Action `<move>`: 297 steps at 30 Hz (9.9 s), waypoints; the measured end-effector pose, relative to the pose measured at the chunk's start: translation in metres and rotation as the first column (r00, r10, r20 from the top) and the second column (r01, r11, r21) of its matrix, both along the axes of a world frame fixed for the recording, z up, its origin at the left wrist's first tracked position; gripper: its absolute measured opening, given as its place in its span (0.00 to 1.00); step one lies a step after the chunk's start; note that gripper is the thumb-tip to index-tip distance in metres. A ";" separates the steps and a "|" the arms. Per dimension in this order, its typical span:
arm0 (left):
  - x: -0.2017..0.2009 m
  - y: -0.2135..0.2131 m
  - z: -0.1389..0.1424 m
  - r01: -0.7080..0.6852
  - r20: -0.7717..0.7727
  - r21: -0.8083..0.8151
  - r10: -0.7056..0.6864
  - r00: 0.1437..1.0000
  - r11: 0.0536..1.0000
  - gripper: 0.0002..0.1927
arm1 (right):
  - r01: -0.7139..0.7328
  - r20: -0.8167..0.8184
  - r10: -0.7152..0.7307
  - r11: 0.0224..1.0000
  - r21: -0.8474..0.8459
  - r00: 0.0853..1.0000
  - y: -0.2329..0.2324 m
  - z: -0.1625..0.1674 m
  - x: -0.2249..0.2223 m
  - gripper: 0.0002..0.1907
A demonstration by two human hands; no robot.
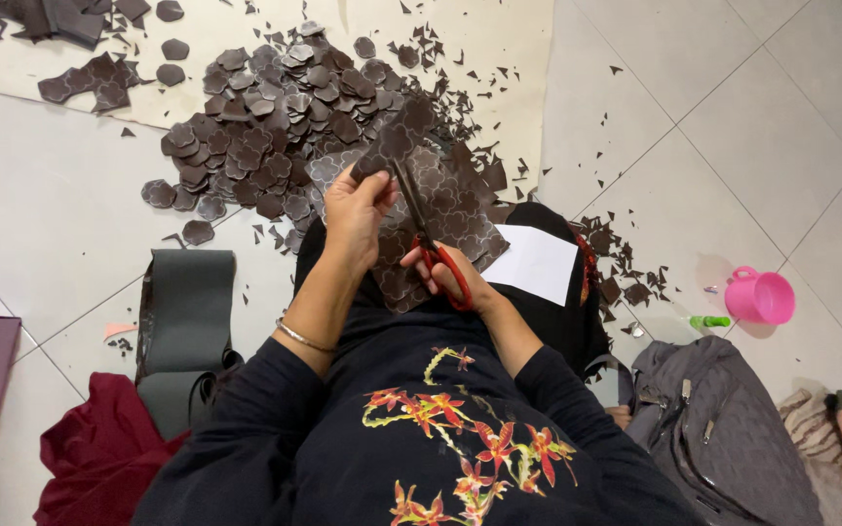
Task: The person sits on the floor and uses red-handled scissors to cut a brown patterned sheet into small flower-shaped pieces. The cut pieces accumulate on the floor as the person continues cutting along the pattern lines.
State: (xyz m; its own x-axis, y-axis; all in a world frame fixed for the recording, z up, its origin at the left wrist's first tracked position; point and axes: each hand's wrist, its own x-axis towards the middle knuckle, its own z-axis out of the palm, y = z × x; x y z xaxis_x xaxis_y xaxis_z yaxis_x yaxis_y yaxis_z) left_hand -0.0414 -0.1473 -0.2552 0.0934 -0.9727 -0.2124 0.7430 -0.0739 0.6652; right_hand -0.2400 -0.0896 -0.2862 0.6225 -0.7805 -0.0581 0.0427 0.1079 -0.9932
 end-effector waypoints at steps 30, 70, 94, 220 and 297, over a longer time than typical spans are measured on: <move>-0.027 0.040 0.022 -0.060 0.417 -0.089 0.092 0.904 0.994 0.15 | -0.001 -0.054 -0.004 0.996 -0.093 0.999 0.005 0.018 -0.002 0.59; -0.028 0.042 0.019 -0.009 0.382 -0.096 0.045 0.923 0.995 0.15 | 0.022 -0.053 -0.026 0.997 -0.075 0.998 -0.001 0.008 -0.008 0.59; -0.011 0.037 0.035 0.043 0.444 -0.059 -0.013 0.896 0.997 0.17 | 0.033 -0.088 -0.034 0.999 -0.013 0.996 -0.006 0.005 -0.011 0.55; 0.017 0.005 0.021 0.260 0.588 0.041 -0.234 0.775 0.965 0.15 | -0.036 -0.018 0.041 0.969 0.246 0.999 0.001 0.021 -0.003 0.49; 0.009 0.115 0.184 0.254 0.385 -0.221 -0.155 0.910 0.942 0.22 | -0.075 -0.349 -0.019 0.964 -0.256 0.937 0.077 0.208 -0.009 0.62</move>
